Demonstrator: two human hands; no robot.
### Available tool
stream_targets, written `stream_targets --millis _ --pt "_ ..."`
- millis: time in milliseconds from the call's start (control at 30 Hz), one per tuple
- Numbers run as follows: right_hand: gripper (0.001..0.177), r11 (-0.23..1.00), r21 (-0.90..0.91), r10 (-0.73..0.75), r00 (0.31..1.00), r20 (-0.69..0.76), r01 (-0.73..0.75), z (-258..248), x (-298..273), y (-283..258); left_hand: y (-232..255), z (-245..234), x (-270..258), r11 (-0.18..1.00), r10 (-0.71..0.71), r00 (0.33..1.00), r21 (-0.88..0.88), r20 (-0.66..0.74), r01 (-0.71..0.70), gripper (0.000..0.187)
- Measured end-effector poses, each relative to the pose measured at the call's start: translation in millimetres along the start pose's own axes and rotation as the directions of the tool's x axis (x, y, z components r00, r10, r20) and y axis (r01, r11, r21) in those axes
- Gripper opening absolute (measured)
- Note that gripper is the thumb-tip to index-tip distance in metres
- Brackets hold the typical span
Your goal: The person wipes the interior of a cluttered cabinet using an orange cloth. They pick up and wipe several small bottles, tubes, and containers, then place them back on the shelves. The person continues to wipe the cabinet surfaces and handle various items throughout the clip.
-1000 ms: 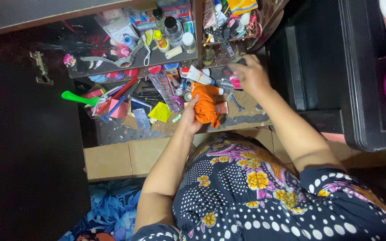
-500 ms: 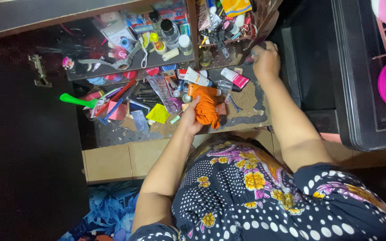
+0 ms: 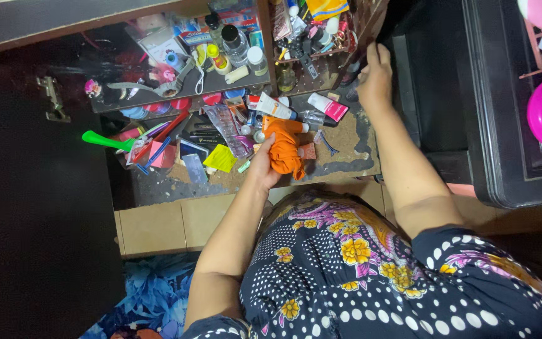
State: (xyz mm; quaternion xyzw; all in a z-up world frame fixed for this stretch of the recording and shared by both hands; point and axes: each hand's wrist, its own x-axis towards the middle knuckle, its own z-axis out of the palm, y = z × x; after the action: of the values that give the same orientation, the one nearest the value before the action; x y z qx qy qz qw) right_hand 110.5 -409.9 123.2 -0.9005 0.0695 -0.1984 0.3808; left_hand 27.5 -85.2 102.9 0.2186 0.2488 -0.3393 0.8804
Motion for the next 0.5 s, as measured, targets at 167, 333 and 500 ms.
stream_targets --millis 167,333,500 --pt "0.088 0.998 -0.008 -0.06 0.998 0.023 0.06 -4.7 -17.3 -11.6 -1.7 3.5 1.6 1.0 -0.028 0.999 0.004 -0.021 0.028 0.044" --pt "0.098 0.993 -0.086 -0.073 0.997 0.041 0.076 -15.9 -20.7 -29.9 -2.7 2.3 2.1 0.999 -0.032 0.999 -0.019 0.002 0.033 0.043" --pt "0.102 0.978 -0.202 -0.034 0.999 0.039 0.041 -28.8 -26.2 -52.5 -4.3 1.8 0.3 0.999 -0.041 0.999 -0.004 -0.02 0.041 0.043"
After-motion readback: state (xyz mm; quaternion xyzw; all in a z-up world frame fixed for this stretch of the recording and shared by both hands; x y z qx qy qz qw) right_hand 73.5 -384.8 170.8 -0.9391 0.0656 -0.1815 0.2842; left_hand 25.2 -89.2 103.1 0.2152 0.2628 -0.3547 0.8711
